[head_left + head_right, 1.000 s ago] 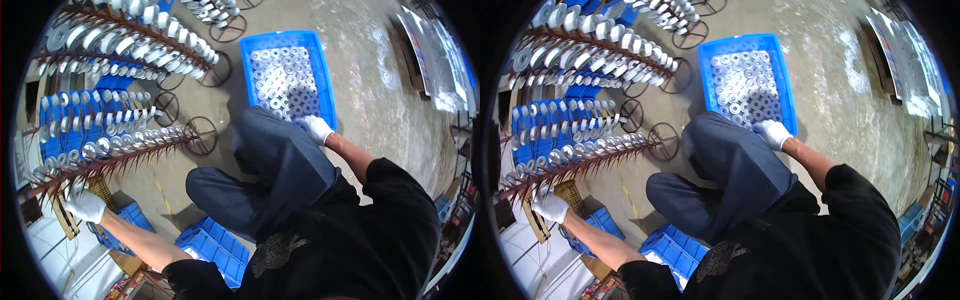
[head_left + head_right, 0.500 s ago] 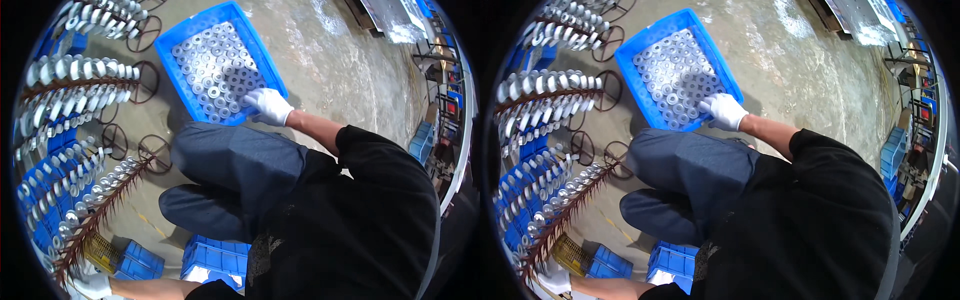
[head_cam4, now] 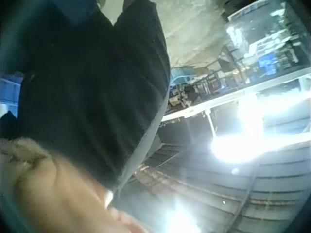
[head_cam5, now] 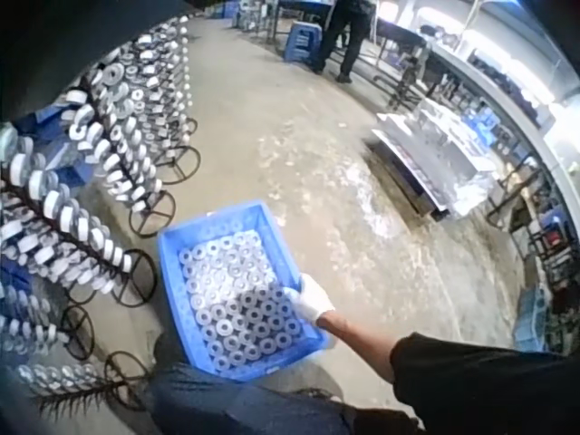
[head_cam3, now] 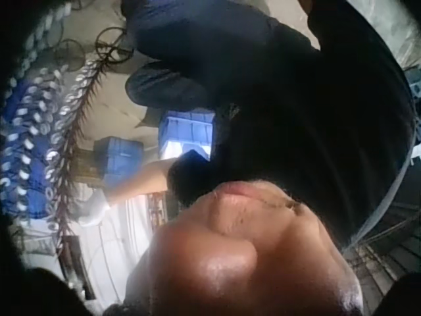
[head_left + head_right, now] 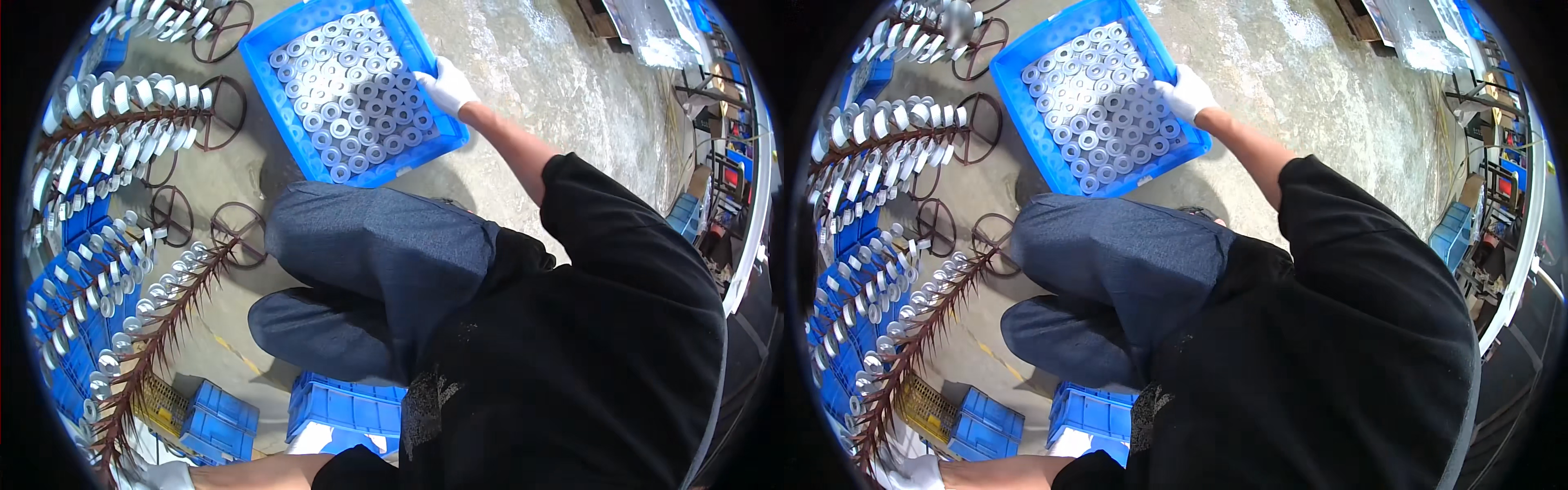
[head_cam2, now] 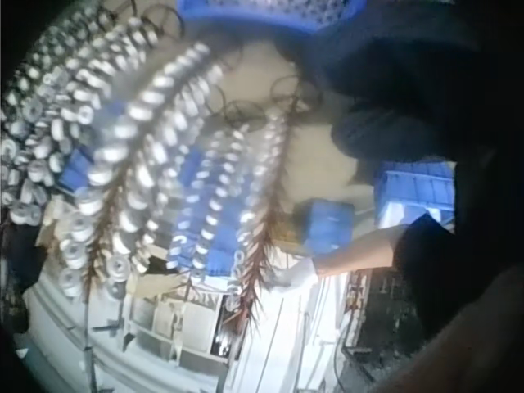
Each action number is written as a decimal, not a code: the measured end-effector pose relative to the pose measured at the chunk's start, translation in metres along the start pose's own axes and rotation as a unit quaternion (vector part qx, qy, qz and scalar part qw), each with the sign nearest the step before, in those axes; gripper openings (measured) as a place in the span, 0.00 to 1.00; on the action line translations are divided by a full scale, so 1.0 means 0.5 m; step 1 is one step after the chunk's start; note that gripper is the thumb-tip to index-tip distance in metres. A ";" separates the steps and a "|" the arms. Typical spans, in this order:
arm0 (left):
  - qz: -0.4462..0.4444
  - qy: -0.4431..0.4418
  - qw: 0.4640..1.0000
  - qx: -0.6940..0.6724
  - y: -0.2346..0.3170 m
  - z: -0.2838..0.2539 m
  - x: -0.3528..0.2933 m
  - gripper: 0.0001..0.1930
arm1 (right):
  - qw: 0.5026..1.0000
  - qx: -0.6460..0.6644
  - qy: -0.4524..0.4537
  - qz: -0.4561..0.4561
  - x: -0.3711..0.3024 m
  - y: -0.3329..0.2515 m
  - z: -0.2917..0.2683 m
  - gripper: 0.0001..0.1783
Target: Picking metal rings from a storage rack and placing them into a blue crate for organization.
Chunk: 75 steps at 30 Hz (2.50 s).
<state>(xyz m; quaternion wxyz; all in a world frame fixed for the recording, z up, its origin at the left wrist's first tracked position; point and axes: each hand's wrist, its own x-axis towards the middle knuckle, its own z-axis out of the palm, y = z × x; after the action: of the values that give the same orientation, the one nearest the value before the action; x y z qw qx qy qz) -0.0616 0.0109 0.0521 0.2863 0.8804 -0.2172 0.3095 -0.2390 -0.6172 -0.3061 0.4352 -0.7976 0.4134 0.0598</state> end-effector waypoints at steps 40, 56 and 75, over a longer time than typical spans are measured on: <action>0.011 0.021 0.966 0.257 0.032 0.195 0.096 0.16 | 0.992 -0.035 0.123 -0.011 0.012 0.020 0.038 0.18; -0.001 0.027 0.912 0.409 0.056 0.136 0.061 0.14 | 0.858 -0.338 -0.311 -0.231 0.009 0.024 0.158 0.12; -0.023 0.081 0.823 0.562 0.093 0.079 0.039 0.12 | 0.932 -0.252 -0.067 -0.251 0.052 -0.002 0.184 0.10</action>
<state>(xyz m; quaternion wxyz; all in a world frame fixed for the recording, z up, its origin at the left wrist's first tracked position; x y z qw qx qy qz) -0.0571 -0.0526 0.0567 -0.2345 0.8651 0.0392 0.4416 -0.1969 -0.5640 -0.3737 0.2477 -0.9529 0.1406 0.1042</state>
